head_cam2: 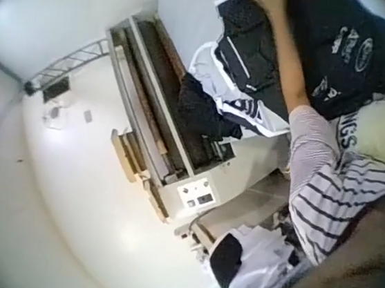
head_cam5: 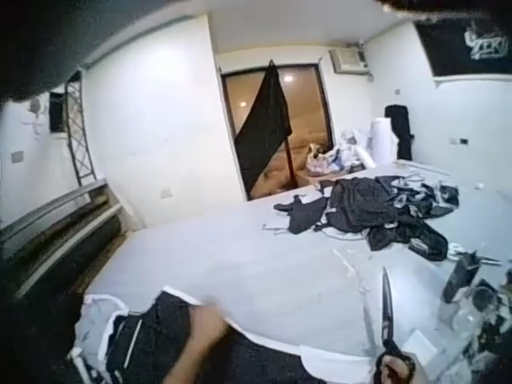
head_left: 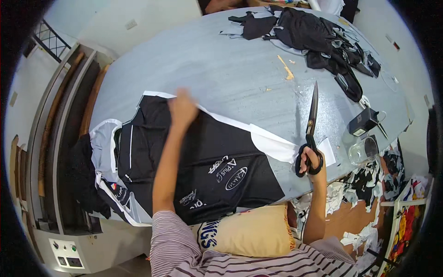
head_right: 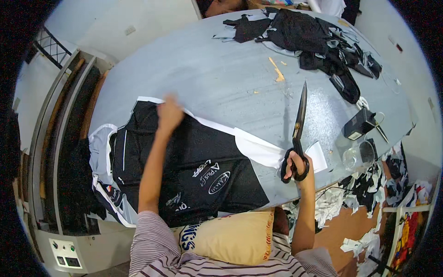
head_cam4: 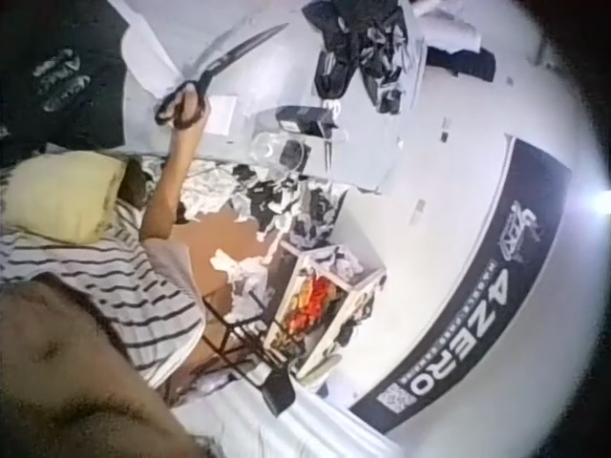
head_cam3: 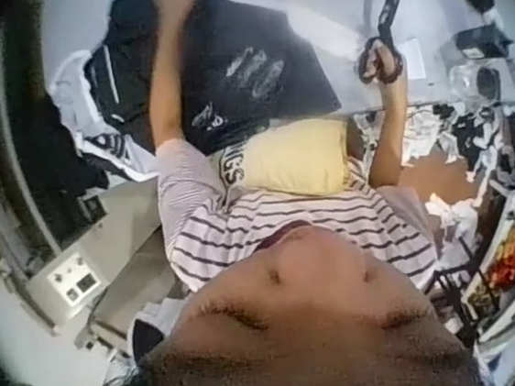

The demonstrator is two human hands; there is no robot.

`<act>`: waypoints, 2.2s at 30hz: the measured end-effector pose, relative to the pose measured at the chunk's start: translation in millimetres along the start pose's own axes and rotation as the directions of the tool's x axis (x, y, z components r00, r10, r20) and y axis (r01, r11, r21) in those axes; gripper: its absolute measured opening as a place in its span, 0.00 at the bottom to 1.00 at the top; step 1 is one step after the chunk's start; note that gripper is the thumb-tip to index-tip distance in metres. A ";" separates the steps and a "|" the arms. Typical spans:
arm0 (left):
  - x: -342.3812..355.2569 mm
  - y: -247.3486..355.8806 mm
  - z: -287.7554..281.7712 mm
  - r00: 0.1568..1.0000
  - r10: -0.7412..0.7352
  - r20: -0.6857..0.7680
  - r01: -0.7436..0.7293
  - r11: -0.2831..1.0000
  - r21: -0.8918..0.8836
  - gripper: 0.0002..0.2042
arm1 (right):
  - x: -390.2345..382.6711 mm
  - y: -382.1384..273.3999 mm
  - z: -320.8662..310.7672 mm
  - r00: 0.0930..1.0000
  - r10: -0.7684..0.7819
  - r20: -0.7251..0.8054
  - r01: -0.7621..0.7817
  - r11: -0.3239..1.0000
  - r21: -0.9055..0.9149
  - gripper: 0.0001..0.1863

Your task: The recorder uses scissors to cut out a shirt pattern from black and white fabric on a workbench.

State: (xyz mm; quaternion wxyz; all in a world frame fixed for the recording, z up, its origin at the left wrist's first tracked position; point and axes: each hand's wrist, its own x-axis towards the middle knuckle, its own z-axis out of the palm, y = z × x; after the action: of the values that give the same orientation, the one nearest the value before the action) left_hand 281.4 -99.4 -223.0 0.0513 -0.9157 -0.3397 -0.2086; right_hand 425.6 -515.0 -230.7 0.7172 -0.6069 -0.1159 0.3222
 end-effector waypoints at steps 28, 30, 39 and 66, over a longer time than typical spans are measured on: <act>-89.8 132.7 -13.5 0.915 0.402 -0.033 -0.345 0.736 -0.583 0.15 | -5.8 -1.8 6.1 0.990 0.041 0.134 -0.040 0.999 -0.010 0.16; -96.9 131.6 -13.9 0.895 0.414 0.166 -0.250 0.774 -0.582 0.20 | -10.5 -3.3 5.1 0.993 0.023 0.119 -0.017 0.999 -0.049 0.17; -118.9 140.4 -18.3 0.854 0.495 0.160 -0.365 0.790 -0.493 0.43 | -103.5 -47.8 -56.1 0.791 0.421 0.445 -0.165 0.846 -0.507 0.36; -120.2 129.1 -17.0 0.869 0.493 0.041 -0.368 0.700 -0.612 0.57 | -69.0 -80.5 -12.9 0.573 0.790 0.219 -0.102 0.334 -0.937 0.29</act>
State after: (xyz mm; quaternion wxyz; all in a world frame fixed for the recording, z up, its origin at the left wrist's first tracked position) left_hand 276.5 -274.3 -251.5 -0.2201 -0.9559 -0.0372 -0.1910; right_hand 405.8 -571.4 -142.2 0.0929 -0.7230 -0.3115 0.6097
